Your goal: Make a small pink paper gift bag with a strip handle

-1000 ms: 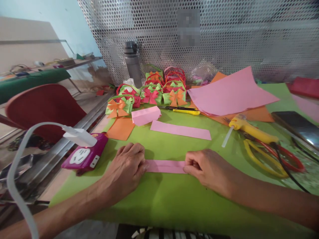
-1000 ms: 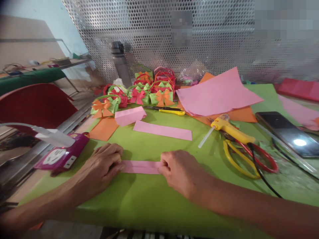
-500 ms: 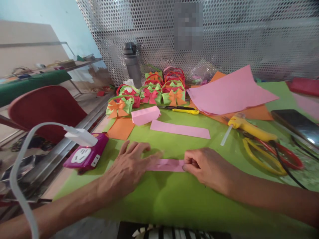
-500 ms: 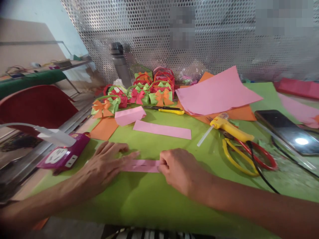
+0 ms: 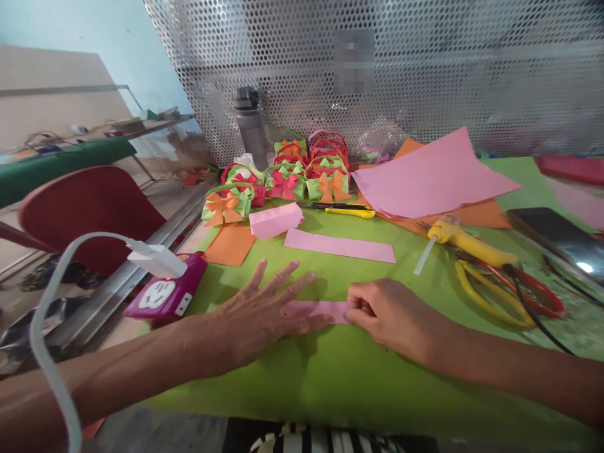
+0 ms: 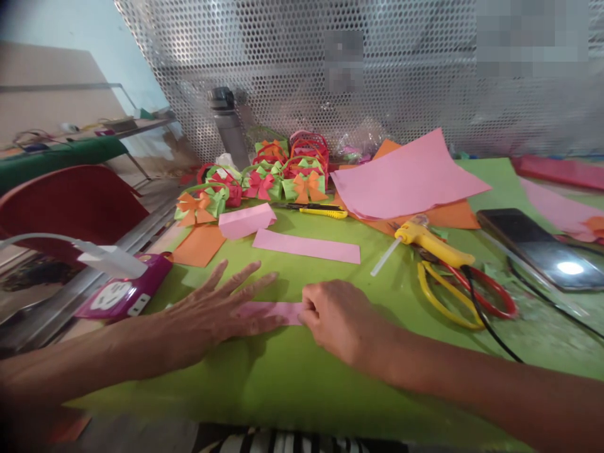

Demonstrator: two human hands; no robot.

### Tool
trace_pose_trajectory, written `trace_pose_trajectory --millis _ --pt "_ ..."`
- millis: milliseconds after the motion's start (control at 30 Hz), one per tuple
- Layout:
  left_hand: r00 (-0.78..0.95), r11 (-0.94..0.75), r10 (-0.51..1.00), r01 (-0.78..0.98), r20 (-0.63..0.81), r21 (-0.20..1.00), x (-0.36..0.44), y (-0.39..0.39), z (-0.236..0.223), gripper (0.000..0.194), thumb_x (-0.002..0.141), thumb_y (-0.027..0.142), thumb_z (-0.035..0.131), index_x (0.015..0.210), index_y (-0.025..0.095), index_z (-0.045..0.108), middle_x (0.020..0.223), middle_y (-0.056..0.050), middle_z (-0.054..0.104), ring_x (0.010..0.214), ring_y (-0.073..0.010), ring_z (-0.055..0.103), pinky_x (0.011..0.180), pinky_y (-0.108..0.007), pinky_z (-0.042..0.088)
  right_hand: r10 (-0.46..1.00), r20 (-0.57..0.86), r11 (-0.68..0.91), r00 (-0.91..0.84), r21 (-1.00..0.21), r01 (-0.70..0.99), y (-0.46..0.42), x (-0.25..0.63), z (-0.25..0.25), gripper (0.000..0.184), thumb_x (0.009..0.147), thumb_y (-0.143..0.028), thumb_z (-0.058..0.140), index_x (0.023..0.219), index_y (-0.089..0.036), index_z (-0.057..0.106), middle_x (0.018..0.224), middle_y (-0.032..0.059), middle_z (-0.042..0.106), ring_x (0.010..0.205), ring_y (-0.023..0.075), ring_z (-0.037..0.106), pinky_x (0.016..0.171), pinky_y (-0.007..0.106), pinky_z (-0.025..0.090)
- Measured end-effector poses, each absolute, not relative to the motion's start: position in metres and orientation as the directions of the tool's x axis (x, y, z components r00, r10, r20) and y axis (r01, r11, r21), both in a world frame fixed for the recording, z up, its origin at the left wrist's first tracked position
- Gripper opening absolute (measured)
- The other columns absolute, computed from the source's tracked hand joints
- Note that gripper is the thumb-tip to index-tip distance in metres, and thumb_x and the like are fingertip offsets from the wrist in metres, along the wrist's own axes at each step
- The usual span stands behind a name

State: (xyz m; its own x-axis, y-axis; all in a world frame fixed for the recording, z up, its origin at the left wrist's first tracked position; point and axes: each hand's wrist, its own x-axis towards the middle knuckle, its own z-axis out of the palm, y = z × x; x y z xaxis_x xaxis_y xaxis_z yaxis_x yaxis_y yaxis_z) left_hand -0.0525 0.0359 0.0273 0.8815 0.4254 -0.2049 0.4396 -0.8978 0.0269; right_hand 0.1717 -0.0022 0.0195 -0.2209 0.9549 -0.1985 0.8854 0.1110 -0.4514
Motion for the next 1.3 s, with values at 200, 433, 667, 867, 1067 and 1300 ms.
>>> trace_pose_trajectory --millis 200,433,667,867,1067,1300 --pt "0.875 -0.882 0.463 0.471 -0.140 0.025 -0.073 0.035 0.023 0.082 0.078 -0.004 0.044 0.132 0.053 0.021 0.149 0.003 0.018 0.136 -0.0330 0.008 0.100 -0.066 0.012 0.956 -0.189 0.113 -0.226 -0.471 0.875 -0.003 0.173 0.017 0.018 0.075 -0.019 0.048 0.058 -0.018 0.051 0.049 -0.0032 0.051 0.044 0.0079 0.038 0.046 0.022 0.019" --pt "0.793 -0.793 0.609 0.608 -0.015 -0.039 -0.120 0.026 0.002 0.070 0.077 0.003 0.048 0.125 0.053 0.039 0.148 0.005 0.020 0.135 -0.0366 0.011 0.099 -0.064 0.019 0.954 -0.203 0.100 -0.220 -0.476 0.874 -0.003 0.173 0.017 0.019 0.076 -0.020 0.049 0.057 -0.018 0.050 0.049 -0.0036 0.048 0.045 0.0079 0.038 0.046 0.022 0.020" --pt "0.723 -0.730 0.680 0.683 0.119 0.025 -0.138 0.012 0.009 0.047 0.080 0.011 0.045 0.117 0.038 0.056 0.141 0.002 0.038 0.130 -0.0332 0.030 0.102 -0.051 0.031 0.955 -0.182 0.129 -0.234 -0.456 0.881 -0.004 0.172 0.017 0.020 0.076 -0.019 0.050 0.056 -0.018 0.049 0.049 -0.0031 0.050 0.045 0.0083 0.039 0.045 0.022 0.020" --pt "0.467 -0.517 0.855 0.748 0.224 0.415 -0.066 -0.004 0.046 0.018 0.084 0.026 0.043 0.090 0.022 0.060 0.080 0.000 0.067 0.072 -0.0154 0.062 0.063 -0.024 0.049 0.955 -0.178 0.134 -0.237 -0.454 0.881 -0.004 0.172 0.018 0.017 0.074 -0.018 0.050 0.056 -0.018 0.051 0.050 -0.0025 0.051 0.046 0.0086 0.040 0.047 0.022 0.021" --pt "0.607 -0.227 0.703 0.685 -0.371 0.693 -0.001 0.026 0.040 0.023 0.080 0.033 0.042 0.067 0.017 0.052 0.053 0.001 0.059 0.040 -0.0109 0.053 0.038 -0.019 0.038 0.960 -0.149 0.130 -0.237 -0.513 0.848 -0.006 0.170 0.023 0.010 0.073 -0.016 0.051 0.067 -0.017 0.057 0.055 -0.0015 0.055 0.050 0.0090 0.044 0.048 0.021 0.025" --pt "0.570 -0.276 0.696 0.775 -0.438 0.569 -0.008 0.053 0.033 0.026 0.075 0.039 0.047 0.062 0.017 0.050 0.048 0.001 0.056 0.038 -0.0122 0.054 0.036 -0.019 0.039 0.913 -0.299 -0.042 -0.276 -0.744 0.667 -0.008 0.184 0.021 0.010 0.074 -0.016 0.045 0.072 -0.017 0.054 0.050 -0.0039 0.051 0.044 0.0087 0.048 0.042 0.018 0.031"
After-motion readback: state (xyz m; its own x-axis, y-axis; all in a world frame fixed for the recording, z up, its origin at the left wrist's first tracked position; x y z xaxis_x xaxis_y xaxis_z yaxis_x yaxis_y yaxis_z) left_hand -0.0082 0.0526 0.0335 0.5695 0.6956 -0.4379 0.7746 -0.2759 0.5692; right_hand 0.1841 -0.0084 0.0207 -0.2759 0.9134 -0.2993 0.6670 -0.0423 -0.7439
